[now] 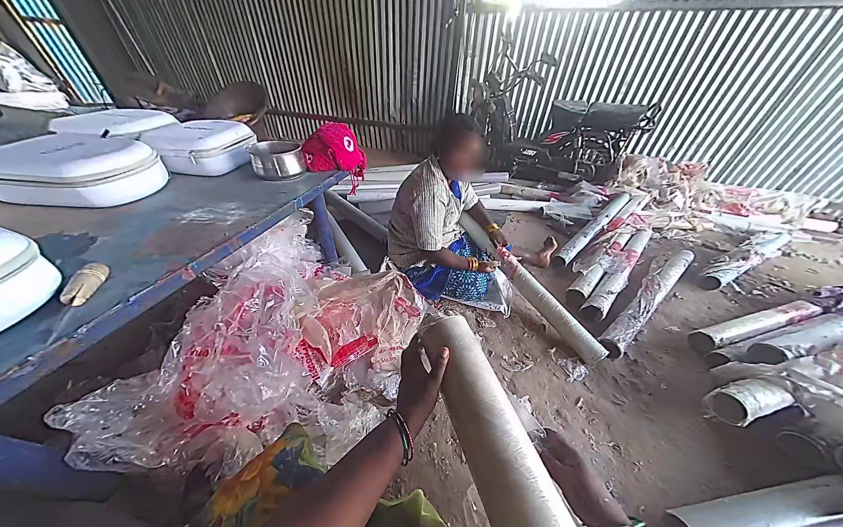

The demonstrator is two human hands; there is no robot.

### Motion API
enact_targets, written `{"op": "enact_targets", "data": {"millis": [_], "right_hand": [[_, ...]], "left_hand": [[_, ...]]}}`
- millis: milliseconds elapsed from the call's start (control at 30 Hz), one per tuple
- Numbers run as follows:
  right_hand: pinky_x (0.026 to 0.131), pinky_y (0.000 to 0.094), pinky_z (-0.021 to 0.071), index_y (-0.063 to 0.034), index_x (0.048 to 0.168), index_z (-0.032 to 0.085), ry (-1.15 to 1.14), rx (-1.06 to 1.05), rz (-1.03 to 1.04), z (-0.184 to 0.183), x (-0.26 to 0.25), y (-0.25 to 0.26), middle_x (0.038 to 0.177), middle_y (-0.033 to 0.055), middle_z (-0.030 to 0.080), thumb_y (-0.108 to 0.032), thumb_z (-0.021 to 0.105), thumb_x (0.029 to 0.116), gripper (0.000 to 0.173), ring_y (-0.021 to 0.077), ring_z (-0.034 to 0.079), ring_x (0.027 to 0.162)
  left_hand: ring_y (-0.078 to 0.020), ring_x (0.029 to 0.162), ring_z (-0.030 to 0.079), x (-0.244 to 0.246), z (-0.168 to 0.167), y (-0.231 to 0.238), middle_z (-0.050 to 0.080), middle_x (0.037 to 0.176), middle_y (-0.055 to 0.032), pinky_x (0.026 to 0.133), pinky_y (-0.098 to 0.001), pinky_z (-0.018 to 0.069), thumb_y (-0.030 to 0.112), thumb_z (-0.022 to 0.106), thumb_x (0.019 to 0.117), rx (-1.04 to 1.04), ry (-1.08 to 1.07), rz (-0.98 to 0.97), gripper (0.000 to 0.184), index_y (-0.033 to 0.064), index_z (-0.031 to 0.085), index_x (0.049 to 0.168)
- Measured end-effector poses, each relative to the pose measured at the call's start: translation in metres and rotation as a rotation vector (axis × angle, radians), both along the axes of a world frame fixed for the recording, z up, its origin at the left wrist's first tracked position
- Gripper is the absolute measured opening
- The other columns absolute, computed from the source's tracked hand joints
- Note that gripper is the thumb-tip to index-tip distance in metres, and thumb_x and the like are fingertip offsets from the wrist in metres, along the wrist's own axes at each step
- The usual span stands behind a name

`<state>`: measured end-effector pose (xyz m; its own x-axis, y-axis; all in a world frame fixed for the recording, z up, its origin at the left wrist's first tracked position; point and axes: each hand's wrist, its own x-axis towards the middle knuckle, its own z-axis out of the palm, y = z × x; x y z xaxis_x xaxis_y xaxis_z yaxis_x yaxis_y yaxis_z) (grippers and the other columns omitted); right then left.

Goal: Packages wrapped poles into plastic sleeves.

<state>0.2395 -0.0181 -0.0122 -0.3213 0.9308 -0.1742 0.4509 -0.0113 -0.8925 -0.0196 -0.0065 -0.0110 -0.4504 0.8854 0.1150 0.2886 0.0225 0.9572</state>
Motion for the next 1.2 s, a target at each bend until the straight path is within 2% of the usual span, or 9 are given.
{"op": "enact_targets", "data": {"millis": [133,300,433,533,633,733,800,900,1200], "right_hand": [[0.09,0.051,0.0496,0.0054,0.121,0.062,-0.208,0.089,0.058,0.013,-0.01,-0.003,0.101,0.0208,0.068,-0.017,0.055,0.1039,0.029,0.0295,0.066,0.097],[0.084,0.0518,0.0499,0.0056,0.117,0.063,-0.269,0.162,0.142,0.026,-0.022,-0.013,0.093,0.0201,0.066,-0.021,0.055,0.1036,0.031,0.031,0.065,0.09],[0.083,0.0509,0.0503,0.0054,0.115,0.064,-0.287,0.217,0.167,0.034,-0.031,-0.026,0.092,0.0191,0.067,-0.024,0.053,0.1042,0.033,0.0295,0.065,0.089],[0.089,0.0517,0.0494,0.003,0.123,0.063,-0.398,0.203,0.17,0.044,-0.037,-0.034,0.102,0.0206,0.068,-0.029,0.052,0.1056,0.038,0.0312,0.066,0.097],[0.093,0.0601,0.049,0.0031,0.128,0.061,-0.51,0.229,0.164,0.051,-0.041,-0.039,0.118,0.0261,0.067,-0.027,0.053,0.1062,0.038,0.0417,0.066,0.108],[0.091,0.0603,0.0504,0.0043,0.127,0.062,-0.557,0.3,0.153,0.059,-0.046,-0.049,0.12,0.027,0.067,-0.023,0.053,0.1061,0.036,0.0436,0.067,0.107],[0.092,0.0587,0.051,0.004,0.127,0.063,-0.581,0.346,0.163,0.06,-0.05,-0.056,0.122,0.0262,0.067,-0.022,0.054,0.1061,0.035,0.0434,0.067,0.109],[0.093,0.0571,0.0516,0.0047,0.124,0.065,-0.573,0.4,0.181,0.064,-0.054,-0.064,0.12,0.0264,0.067,-0.02,0.055,0.1049,0.032,0.0429,0.067,0.109],[0.079,0.0516,0.0563,0.0083,0.108,0.067,-0.23,0.591,0.245,0.08,-0.079,-0.107,0.104,0.0262,0.07,-0.012,0.056,0.0987,0.025,0.0385,0.071,0.091]], "left_hand": [[-0.0511,0.139,0.043,0.007,0.007,-0.019,0.052,0.141,-0.0349,0.118,-0.0577,0.0303,0.043,0.052,0.0968,0.515,0.56,0.125,0.063,-0.0088,0.059,0.132],[-0.0202,0.12,0.065,0.026,0.033,-0.058,0.077,0.104,0.0004,0.12,-0.0522,0.0257,0.051,0.043,0.1022,0.827,0.828,-0.253,0.045,0.0216,0.078,0.095],[-0.0174,0.112,0.069,0.025,0.051,-0.077,0.078,0.096,0.004,0.117,-0.0476,0.032,0.051,0.048,0.0989,0.772,0.858,-0.249,0.044,0.0225,0.079,0.087],[-0.0241,0.119,0.066,0.026,0.047,-0.084,0.077,0.106,-0.0013,0.117,-0.0543,0.0319,0.053,0.048,0.0994,0.719,0.755,-0.122,0.045,0.0212,0.079,0.096],[-0.0494,0.139,0.044,0.026,0.034,-0.084,0.062,0.134,-0.027,0.117,-0.0679,0.0192,0.061,0.048,0.0963,0.647,0.58,0.079,0.066,0.0037,0.069,0.121],[-0.0494,0.149,0.025,0.027,0.023,-0.082,0.03,0.155,-0.0402,0.123,-0.0542,0.0181,0.064,0.064,0.0809,0.461,0.24,0.238,0.106,-0.0172,0.038,0.144],[-0.0391,0.151,0.021,0.028,0.022,-0.086,0.016,0.162,-0.0336,0.123,-0.0466,0.0207,0.048,0.077,0.0723,0.28,-0.116,0.257,0.12,-0.01,0.015,0.157],[-0.031,0.136,0.046,0.025,0.028,-0.096,0.03,0.158,-0.0267,0.108,-0.0451,0.0446,0.027,0.08,0.0841,0.092,-0.575,0.201,0.113,0.0077,0.001,0.162],[-0.0069,0.105,0.064,0.003,0.027,-0.136,0.06,0.121,-0.0066,0.09,-0.0252,0.0556,0.029,0.03,0.1098,0.272,-0.816,0.068,0.045,0.004,0.032,0.148]]}}
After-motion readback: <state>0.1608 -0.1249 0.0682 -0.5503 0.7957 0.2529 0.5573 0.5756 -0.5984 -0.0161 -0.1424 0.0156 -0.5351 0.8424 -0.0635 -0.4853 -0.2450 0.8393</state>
